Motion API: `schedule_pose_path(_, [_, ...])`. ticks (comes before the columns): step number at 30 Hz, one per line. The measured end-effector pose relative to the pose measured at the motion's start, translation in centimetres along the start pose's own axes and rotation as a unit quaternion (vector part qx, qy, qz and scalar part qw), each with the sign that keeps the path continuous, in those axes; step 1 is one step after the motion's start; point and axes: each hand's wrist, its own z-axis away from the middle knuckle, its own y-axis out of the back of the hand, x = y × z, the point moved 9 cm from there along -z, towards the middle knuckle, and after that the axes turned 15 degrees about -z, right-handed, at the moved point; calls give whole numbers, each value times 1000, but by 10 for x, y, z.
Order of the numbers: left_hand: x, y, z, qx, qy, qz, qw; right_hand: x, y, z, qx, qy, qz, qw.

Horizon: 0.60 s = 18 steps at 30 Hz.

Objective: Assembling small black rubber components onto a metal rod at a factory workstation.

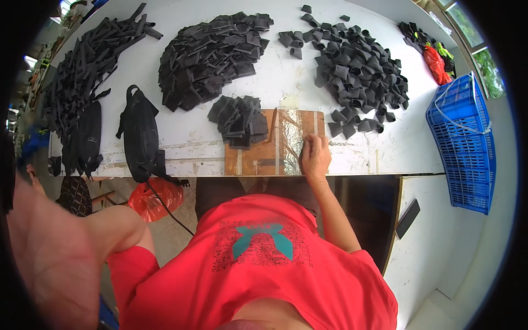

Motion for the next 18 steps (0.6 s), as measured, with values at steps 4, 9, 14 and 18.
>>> schedule_pose_path(4, [3, 12, -2, -20, -22, -23, 999, 4, 0, 1, 1, 4, 0, 1000])
schedule_pose_path(9, [-1, 29, -7, -25, -38, -32, 998, -5, 2, -8, 2, 16, 11, 1000])
schedule_pose_path(14, [-4, 51, 1, -25, -42, -78, 996, -10, 2, -8, 11, 34, 8, 999])
schedule_pose_path(18, [-28, 58, 7, -38, -26, -115, 992, -7, -1, -10, 4, 23, 15, 1000])
